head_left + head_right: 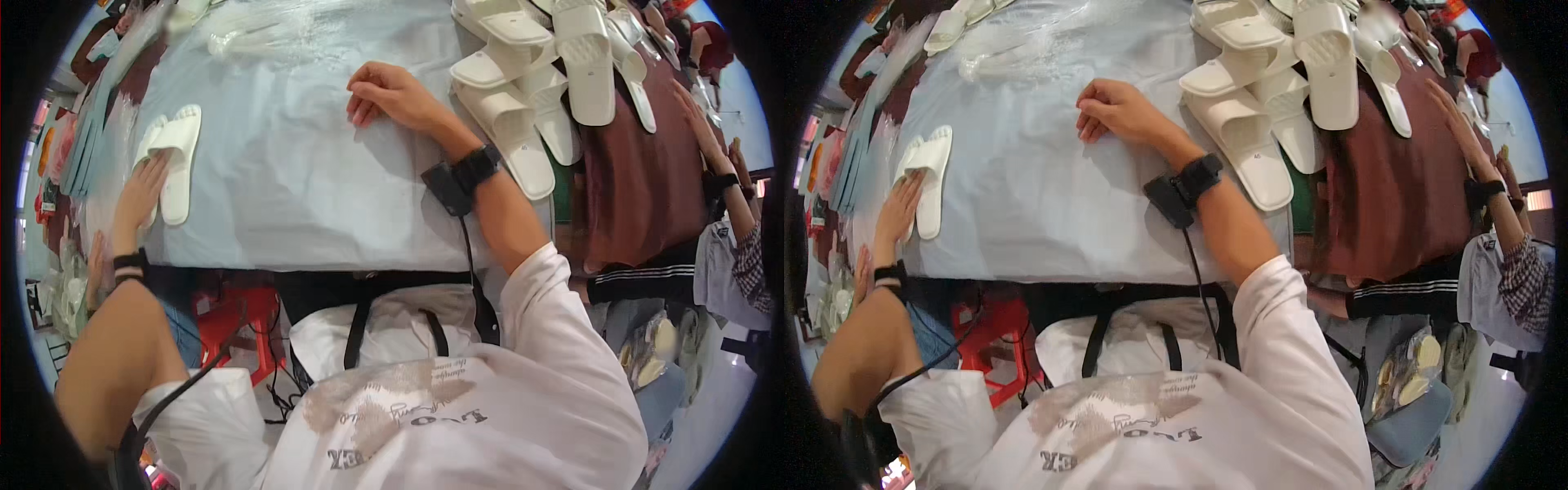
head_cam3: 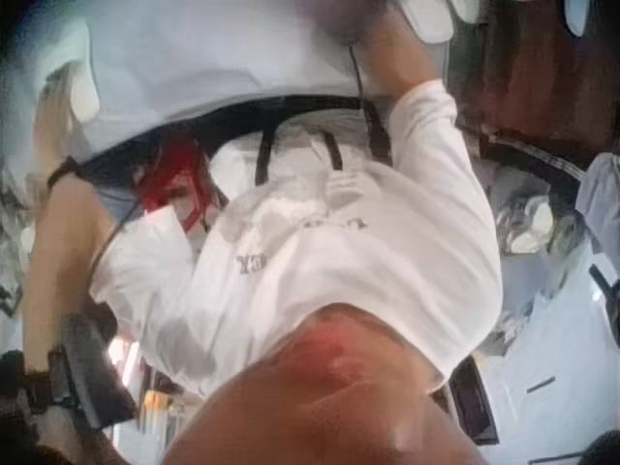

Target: Checking slippers and attaching size labels in a shoe manufacturing facility.

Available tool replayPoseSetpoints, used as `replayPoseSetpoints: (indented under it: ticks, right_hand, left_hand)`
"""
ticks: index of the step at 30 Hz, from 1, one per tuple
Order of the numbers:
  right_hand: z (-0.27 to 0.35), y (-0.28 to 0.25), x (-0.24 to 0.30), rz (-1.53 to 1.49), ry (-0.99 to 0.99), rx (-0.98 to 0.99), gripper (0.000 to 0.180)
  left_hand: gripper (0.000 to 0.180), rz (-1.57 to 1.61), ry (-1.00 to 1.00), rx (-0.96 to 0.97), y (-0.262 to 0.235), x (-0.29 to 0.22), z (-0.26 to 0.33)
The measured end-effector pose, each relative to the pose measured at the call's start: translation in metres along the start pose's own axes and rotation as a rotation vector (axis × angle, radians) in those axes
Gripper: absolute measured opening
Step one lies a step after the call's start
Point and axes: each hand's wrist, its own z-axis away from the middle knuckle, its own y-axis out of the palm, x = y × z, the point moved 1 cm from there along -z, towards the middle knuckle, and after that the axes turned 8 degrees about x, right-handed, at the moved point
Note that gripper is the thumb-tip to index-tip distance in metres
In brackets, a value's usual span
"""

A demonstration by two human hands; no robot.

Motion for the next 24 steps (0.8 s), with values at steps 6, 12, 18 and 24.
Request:
replayPoseSetpoints:
  ticks: [6,12,18,24]
  right_hand:
    - [-0.002,-0.001,-0.003,-0.049,0.021,0.031,0.018]
    - [-0.001,-0.003,0.002,-0.089,0.061,-0.055,0.021]
    - [-0.002,-0.012,-0.018,-0.154,-0.06,-0.214,0.024]
    - [-0.013,-0.029,-0.059,0.305,-0.755,-0.346,0.033]
  left_hand:
    - [0.045,-0.673,-0.021,-0.163,-0.004,0.015,-0.017]
    - [0.036,0.213,-0.24,-0.694,-0.181,-0.169,-0.03]
    - [0.038,0.787,0.471,-0.813,-0.308,-0.369,-0.215]
    - [0.048,0.429,0.376,-0.65,-0.293,-0.411,-0.325]
